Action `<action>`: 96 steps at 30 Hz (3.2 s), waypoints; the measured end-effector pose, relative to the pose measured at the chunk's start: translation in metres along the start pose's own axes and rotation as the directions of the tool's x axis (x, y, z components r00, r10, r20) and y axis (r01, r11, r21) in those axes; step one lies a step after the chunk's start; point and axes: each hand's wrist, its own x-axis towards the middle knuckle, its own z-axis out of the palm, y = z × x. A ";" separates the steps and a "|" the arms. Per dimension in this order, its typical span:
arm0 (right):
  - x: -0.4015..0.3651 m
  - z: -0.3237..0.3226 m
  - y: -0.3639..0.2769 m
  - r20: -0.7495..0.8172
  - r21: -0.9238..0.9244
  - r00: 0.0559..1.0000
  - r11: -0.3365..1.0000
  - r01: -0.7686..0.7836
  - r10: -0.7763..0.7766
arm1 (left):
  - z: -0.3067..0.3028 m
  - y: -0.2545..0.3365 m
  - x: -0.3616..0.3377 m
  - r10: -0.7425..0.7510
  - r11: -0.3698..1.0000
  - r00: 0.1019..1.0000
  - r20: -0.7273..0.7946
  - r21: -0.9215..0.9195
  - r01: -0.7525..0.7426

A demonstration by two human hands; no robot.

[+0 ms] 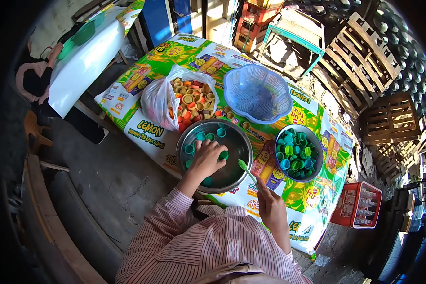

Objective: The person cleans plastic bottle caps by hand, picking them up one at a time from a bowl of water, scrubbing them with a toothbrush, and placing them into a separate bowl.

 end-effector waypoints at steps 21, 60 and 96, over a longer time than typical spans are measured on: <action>0.027 0.007 0.006 -0.070 0.042 0.997 0.999 0.021 -0.018 | -0.077 0.027 0.008 -0.043 0.980 0.962 -0.270 -0.198 -0.012; 0.035 0.067 -0.008 0.125 0.515 0.983 0.838 -0.180 0.134 | -0.026 0.041 -0.059 0.070 0.961 0.997 -0.021 -0.269 -0.073; 0.022 0.008 0.021 -0.049 -0.057 0.992 0.992 -0.117 0.114 | -0.006 0.012 -0.026 -0.172 0.934 0.960 0.220 -0.274 0.230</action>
